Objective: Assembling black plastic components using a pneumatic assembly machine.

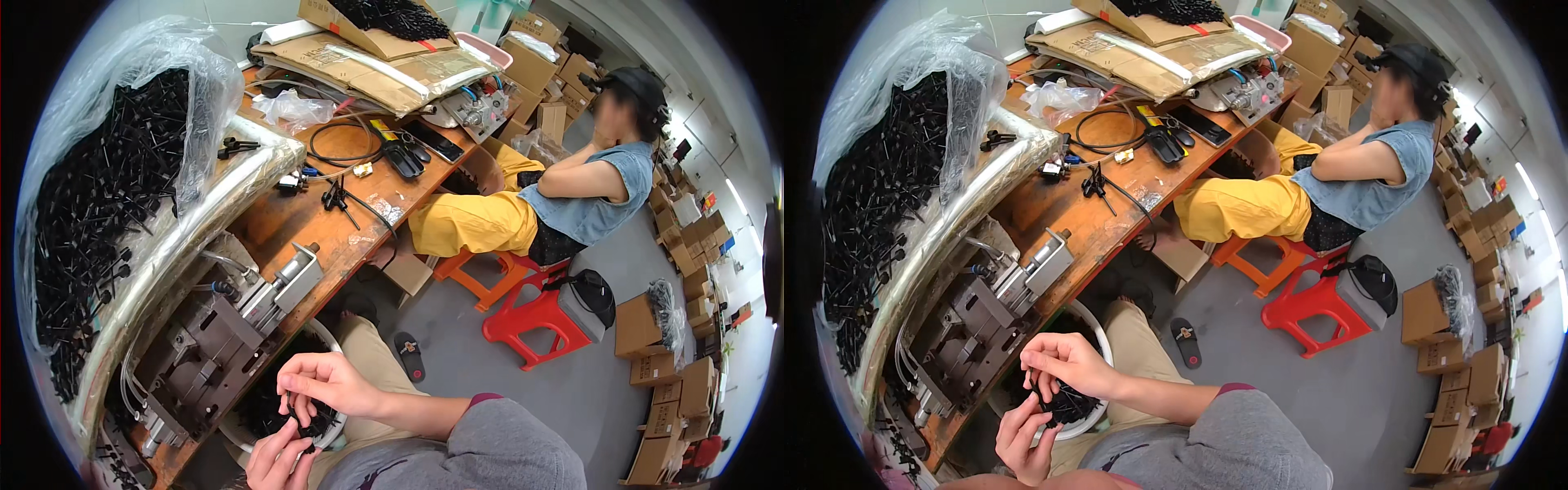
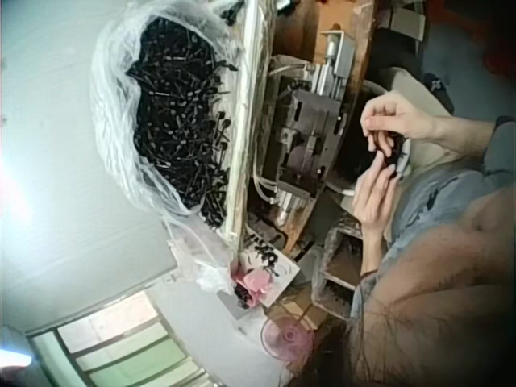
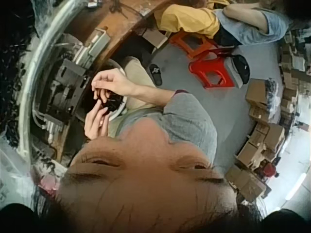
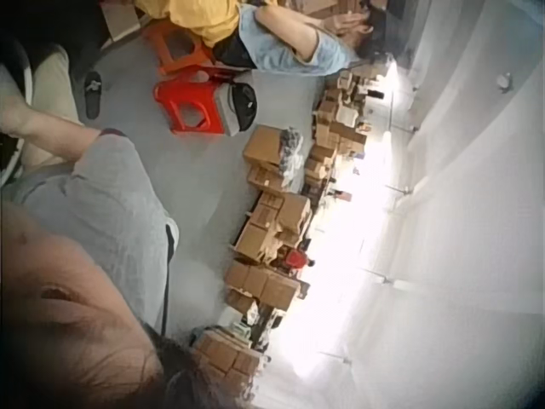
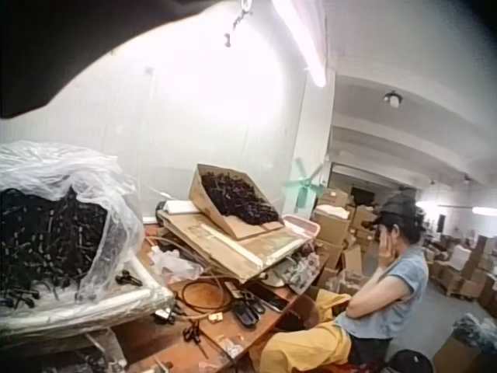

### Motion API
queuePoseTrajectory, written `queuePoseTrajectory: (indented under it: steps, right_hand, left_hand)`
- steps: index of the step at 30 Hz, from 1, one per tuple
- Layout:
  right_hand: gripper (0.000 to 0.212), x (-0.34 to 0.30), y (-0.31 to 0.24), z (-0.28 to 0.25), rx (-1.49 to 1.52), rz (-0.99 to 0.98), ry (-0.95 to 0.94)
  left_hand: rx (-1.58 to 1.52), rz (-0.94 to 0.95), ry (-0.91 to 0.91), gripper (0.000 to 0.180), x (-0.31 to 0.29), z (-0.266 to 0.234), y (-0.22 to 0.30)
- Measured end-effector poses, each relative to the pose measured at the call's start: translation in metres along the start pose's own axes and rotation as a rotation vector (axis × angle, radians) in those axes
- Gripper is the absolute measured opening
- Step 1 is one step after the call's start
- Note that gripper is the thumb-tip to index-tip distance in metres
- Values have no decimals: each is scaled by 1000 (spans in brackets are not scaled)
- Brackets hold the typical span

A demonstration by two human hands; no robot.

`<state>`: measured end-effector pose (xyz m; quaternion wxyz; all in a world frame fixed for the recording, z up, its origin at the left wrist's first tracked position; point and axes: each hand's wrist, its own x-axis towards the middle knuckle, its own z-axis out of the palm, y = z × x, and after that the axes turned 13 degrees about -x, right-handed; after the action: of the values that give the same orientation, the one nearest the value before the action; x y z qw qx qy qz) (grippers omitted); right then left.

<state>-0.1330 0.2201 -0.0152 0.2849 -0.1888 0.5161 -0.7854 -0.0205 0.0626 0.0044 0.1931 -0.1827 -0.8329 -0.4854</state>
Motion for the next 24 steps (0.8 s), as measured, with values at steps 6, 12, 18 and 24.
queuePoseTrajectory:
  steps: [6,12,18,24]
  right_hand:
    - [21,2,1,0,-21,-29,-24]
    - [22,0,-2,1,-22,-62,-35]
    - [22,-1,-4,2,-19,-60,-51]
    - [22,-2,-2,4,-7,-72,-58]
  left_hand:
    - [-24,27,14,32,-3,0,-6]
    - [-16,13,-21,32,-3,-1,-4]
    - [-42,53,-58,28,2,-3,0]
    - [-110,81,-75,21,14,-7,11]
